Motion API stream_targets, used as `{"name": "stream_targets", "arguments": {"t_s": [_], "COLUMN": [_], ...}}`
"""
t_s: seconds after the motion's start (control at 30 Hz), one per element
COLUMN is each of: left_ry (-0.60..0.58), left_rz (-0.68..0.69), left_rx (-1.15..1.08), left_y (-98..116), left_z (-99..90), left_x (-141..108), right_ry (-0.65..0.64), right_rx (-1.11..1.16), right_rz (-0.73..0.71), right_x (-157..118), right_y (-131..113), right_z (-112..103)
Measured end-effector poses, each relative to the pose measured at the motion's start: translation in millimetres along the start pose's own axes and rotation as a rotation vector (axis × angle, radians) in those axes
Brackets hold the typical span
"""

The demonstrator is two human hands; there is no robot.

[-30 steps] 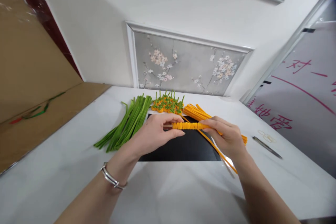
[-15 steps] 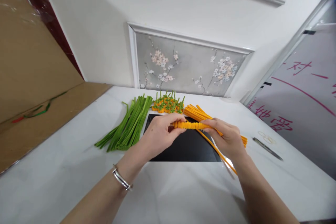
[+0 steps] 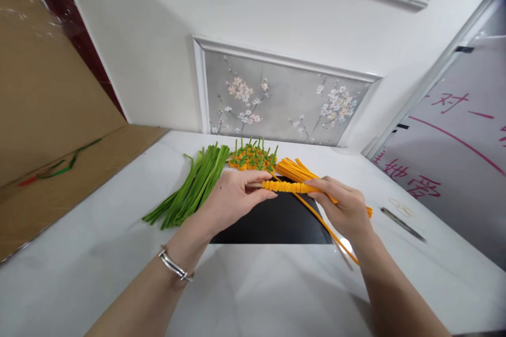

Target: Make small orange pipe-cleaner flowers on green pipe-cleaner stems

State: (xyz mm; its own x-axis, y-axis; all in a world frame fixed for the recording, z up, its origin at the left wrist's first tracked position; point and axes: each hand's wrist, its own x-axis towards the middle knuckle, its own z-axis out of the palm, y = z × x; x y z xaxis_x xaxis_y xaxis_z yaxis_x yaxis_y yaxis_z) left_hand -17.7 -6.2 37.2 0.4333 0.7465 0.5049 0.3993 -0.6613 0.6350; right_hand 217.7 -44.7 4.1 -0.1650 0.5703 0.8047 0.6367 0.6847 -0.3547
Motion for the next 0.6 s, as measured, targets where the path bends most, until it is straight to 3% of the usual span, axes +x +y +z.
{"name": "stream_targets", "arguments": {"t_s": [0.1, 0.3, 0.43, 0.6], "left_ry": [0.015, 0.224, 0.204, 0.153], "left_rz": [0.061, 0.334, 0.426, 0.432], "left_rx": [0.051, 0.334, 0.497, 0.532], "left_y": [-5, -14, -17, -18], "left_z": [0.8, 9.3, 15.0, 24.1], "left_x": [0, -1, -2, -5], "right_ry": [-0.003, 0.0, -0.035, -0.057], "right_rx": [-0.01, -0.018, -0.007, 0.022], "right_rz": [0.037, 0.085, 0.084, 0.073], "right_x": [0, 0, 1, 1], "right_y": [2, 5, 5, 4], "right_z": [1, 5, 8, 7]}}
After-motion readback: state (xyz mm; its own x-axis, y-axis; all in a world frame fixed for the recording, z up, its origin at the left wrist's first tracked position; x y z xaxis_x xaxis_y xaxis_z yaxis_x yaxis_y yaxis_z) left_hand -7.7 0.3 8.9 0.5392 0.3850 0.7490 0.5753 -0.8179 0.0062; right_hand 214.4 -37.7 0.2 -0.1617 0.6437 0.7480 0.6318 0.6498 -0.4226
